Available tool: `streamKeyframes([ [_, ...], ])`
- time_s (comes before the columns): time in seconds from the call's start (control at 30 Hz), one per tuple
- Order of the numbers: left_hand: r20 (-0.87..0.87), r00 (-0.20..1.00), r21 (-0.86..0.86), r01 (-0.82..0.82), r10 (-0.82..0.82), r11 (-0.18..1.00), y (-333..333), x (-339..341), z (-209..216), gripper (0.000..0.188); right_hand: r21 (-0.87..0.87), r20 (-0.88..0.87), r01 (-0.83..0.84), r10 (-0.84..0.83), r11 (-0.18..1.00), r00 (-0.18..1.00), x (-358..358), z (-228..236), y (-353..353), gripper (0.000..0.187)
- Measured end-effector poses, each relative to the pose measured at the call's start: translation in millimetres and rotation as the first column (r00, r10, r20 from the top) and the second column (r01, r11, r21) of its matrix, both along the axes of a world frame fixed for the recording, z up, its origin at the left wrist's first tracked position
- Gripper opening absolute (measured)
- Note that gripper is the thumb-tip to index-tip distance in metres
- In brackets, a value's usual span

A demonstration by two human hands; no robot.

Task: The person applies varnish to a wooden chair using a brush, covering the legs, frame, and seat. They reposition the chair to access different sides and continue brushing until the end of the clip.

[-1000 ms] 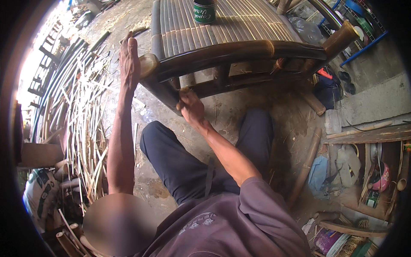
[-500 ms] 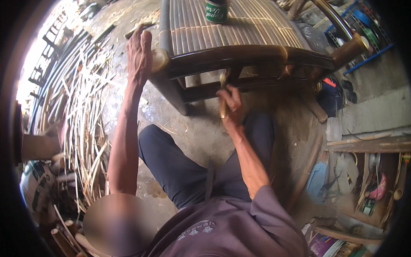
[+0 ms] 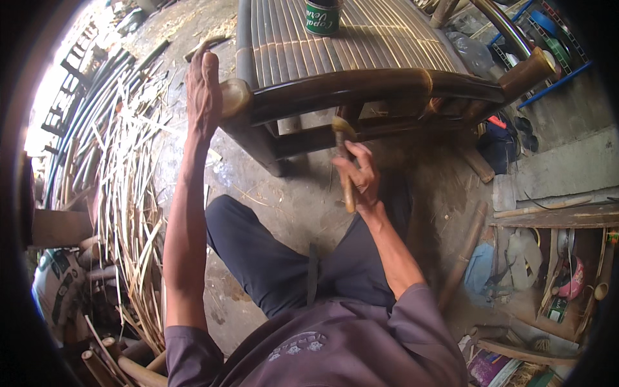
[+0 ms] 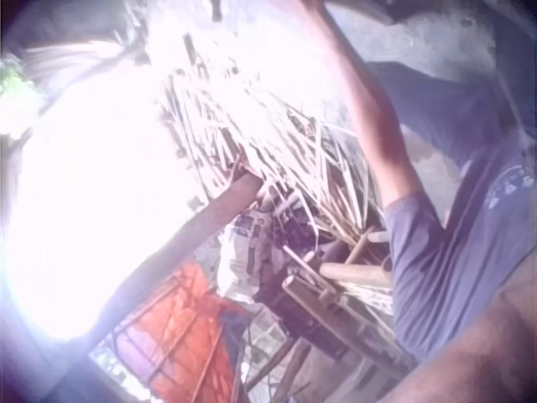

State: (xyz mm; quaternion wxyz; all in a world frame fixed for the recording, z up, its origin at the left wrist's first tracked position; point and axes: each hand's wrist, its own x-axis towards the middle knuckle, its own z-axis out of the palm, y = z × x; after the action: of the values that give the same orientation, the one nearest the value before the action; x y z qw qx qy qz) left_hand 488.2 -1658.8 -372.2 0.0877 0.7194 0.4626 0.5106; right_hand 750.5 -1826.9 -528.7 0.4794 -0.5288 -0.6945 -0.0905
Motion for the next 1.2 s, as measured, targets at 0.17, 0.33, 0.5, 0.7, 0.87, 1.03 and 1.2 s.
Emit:
streamKeyframes([
  [0.17,0.026,1.000,-0.045,-0.016,0.018,0.999,-12.2,-5.5,0.9,0.071,-0.076,-0.217,-0.009,-0.008,0.997,0.976,-48.9,-0.6,8.5,0.022],
  [0.33,-0.005,1.000,-0.032,-0.024,0.024,0.999,-10.8,-2.9,1.0,0.070,-0.262,-0.731,0.068,-0.244,0.963,0.637,-91.6,-55.9,46.9,0.007],
  [0.5,0.063,0.997,-0.020,0.039,-0.038,0.999,-4.3,7.0,0.5,0.072,-0.294,-0.948,-0.437,-0.317,0.850,0.023,-100.3,-63.5,106.1,0.008],
  [0.7,0.045,0.998,-0.121,0.047,-0.041,0.992,-4.1,-2.5,0.9,0.069,-0.537,-0.837,-0.501,-0.353,0.679,0.418,-87.7,-75.9,64.3,0.016],
  [0.87,0.030,1.000,-0.209,0.013,-0.007,0.978,-16.5,-19.7,4.4,0.070,0.008,-0.980,-0.491,-0.090,0.871,-0.177,-148.6,-4.7,52.5,0.025],
  [1.03,-0.053,0.997,-0.160,0.042,-0.051,0.986,-2.7,-4.8,0.5,0.068,-0.014,-0.945,-0.483,-0.170,0.875,-0.281,-140.7,-50.8,37.6,0.028],
  [1.2,0.128,0.991,-0.220,0.077,-0.050,0.972,-9.6,2.5,-6.0,0.070,-0.003,-0.825,-0.269,0.150,0.963,0.545,-139.9,-33.2,39.4,0.009],
])
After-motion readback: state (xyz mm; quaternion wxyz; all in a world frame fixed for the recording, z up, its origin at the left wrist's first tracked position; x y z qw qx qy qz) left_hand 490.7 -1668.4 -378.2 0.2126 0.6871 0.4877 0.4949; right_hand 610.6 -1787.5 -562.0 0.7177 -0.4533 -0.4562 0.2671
